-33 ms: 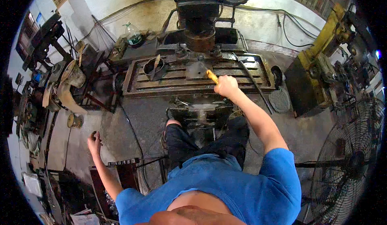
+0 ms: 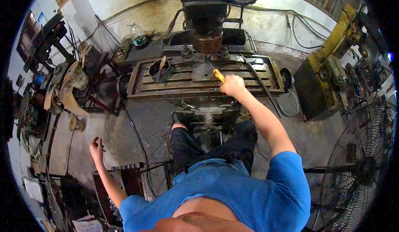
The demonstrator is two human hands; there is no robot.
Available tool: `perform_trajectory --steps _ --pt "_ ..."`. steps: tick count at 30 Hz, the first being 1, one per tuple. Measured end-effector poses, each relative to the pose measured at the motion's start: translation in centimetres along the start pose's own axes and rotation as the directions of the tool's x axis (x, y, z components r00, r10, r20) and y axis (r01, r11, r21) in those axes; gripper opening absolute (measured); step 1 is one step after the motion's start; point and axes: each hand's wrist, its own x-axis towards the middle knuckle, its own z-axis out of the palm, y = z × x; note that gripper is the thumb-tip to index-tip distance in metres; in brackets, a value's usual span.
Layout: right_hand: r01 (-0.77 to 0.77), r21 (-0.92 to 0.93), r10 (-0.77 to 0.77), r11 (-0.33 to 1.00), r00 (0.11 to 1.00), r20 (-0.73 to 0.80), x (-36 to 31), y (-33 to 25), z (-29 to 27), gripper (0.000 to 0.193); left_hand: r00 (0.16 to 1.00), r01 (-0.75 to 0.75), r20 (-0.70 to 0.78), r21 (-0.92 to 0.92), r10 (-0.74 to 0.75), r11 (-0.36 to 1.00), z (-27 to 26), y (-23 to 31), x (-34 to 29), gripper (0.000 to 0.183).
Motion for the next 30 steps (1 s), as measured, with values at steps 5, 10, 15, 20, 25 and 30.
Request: perform_trajectory --steps 5,10,15,20,25,30 --pt "-0.049 -0.006 0.049 0.999 0.996 0.070 2.4 -2.3 -2.1 0.032 0.989 0.090 -0.113 -0.064 -0.097 0.994 -3.7 -3.3 -3.7 0.038" --pt "0.067 -0.010 -0.065 0.998 0.988 0.137 -1.3 -2.9 -2.8 0.031 0.953 0.154 -0.272 0.049 -0.135 0.987 -6.9 -11.1 -9.7 0.041" --pt "0.091 0.122 -0.098 0.988 0.993 0.058 -8.3 7.8 -0.8 0.025 0.869 0.286 -0.452 0.133 -0.199 0.949 -10.6 -12.6 -13.3 0.030" --pt "-0.045 0.606 -0.045 0.794 0.990 0.132 -9.5 3.5 -5.0 0.011 0.820 0.282 -0.400 -0.341 -0.410 0.897 -10.1 -16.4 -19.9 0.031" --pt "0.183 0.513 -0.236 0.839 0.971 0.040 -8.7 0.2 -5.4 0.008 0.859 0.480 -0.347 0.291 -0.377 0.827 -9.3 -14.6 -20.3 0.040" --pt "0.328 0.471 -0.348 0.819 0.936 -0.047 -9.7 -2.8 -5.5 0.013 0.803 0.590 -0.388 0.624 -0.453 0.512 -8.9 -12.4 -19.6 0.028"
